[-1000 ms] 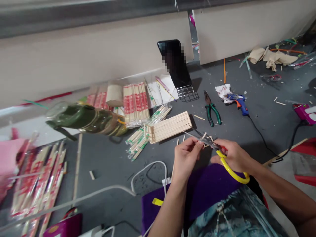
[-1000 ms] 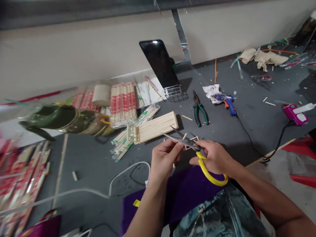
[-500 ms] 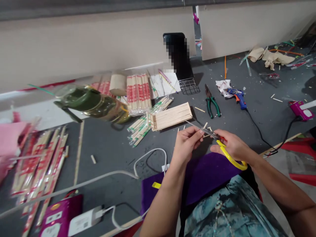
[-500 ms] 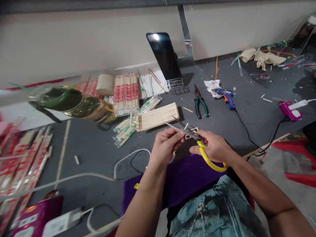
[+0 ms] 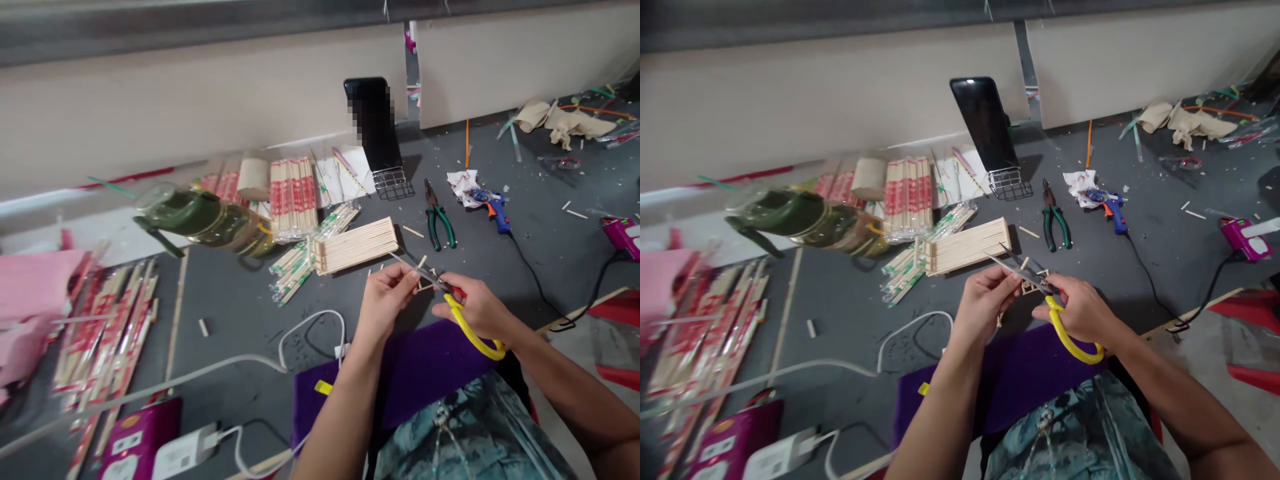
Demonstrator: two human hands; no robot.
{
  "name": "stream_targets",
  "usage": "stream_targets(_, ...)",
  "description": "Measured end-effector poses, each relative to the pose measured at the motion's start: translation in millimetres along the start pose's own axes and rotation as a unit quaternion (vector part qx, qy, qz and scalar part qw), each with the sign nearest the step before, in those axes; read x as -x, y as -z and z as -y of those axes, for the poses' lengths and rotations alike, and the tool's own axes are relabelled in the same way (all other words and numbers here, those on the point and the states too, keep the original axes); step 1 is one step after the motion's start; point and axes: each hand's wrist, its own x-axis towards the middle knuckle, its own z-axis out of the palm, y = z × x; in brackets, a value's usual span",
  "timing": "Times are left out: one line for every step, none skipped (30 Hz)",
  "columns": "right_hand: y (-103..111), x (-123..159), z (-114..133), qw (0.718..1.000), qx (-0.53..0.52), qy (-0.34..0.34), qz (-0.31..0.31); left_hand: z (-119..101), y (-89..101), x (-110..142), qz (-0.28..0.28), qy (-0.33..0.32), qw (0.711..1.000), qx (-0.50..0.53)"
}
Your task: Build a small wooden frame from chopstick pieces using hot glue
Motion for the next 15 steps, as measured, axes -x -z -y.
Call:
stream_targets(-1, 0, 0, 1.0, 0.004, 0.0, 0.003, 2, -0.3, 1, -0.009, -0.014, 1.0, -0.012)
stream_targets(-2, 0, -1, 1.0, 0.01, 0.002, 0.002, 3, -0.5, 1, -0.021, -0.031, 0.999, -0.023)
stream_targets(-3, 0, -2, 1.0, 0.018, 0.006, -0.002, 5, -0.6, 2, -0.033, -0.05, 0.998, -0.034)
stream_targets(-4, 1, -3, 1.0, 0.025, 0.011, -0.009, 7, -0.6, 3, -0.043, -0.067, 0.996, -0.045)
stream_targets(-6, 2, -5, 0.999, 0.031, 0.017, -0.019, 8, -0.8, 4, -0.05, -0.083, 0.994, -0.053)
stream_targets(-7, 3, -6, 0.999, 0.035, 0.02, -0.026, 9, -1.0, 5, -0.053, -0.094, 0.992, -0.06)
stream_targets(-8, 4, -8, 0.999, 0.037, 0.019, -0.029, 9, -1.3, 6, -0.051, -0.1, 0.992, -0.064)
stream_targets(-9, 5, -9, 0.999, 0.04, 0.017, -0.029, 8, -1.7, 6, -0.045, -0.101, 0.992, -0.064)
stream_targets(-10, 6, -9, 0.999, 0.043, 0.013, -0.026, 7, -2.1, 7, -0.039, -0.1, 0.992, -0.061)
stream_targets(-10, 7, -10, 0.999, 0.047, 0.01, -0.022, 6, -2.4, 7, -0.033, -0.096, 0.993, -0.058)
stream_targets(-10, 8, -10, 0.999, 0.052, 0.008, -0.016, 5, -2.6, 7, -0.028, -0.091, 0.994, -0.053)
stream_targets(-9, 9, -10, 0.998, 0.056, 0.007, -0.012, 4, -2.8, 7, -0.022, -0.085, 0.995, -0.048)
stream_targets(-8, 10, -10, 0.998, 0.059, 0.009, -0.009, 3, -2.8, 6, -0.016, -0.077, 0.996, -0.041)
stream_targets(-7, 11, -10, 0.998, 0.059, 0.01, -0.007, 3, -2.7, 6, -0.01, -0.067, 0.997, -0.033)
stream_targets(-6, 12, -10, 0.998, 0.058, 0.012, -0.005, 2, -2.6, 5, -0.002, -0.056, 0.998, -0.023)
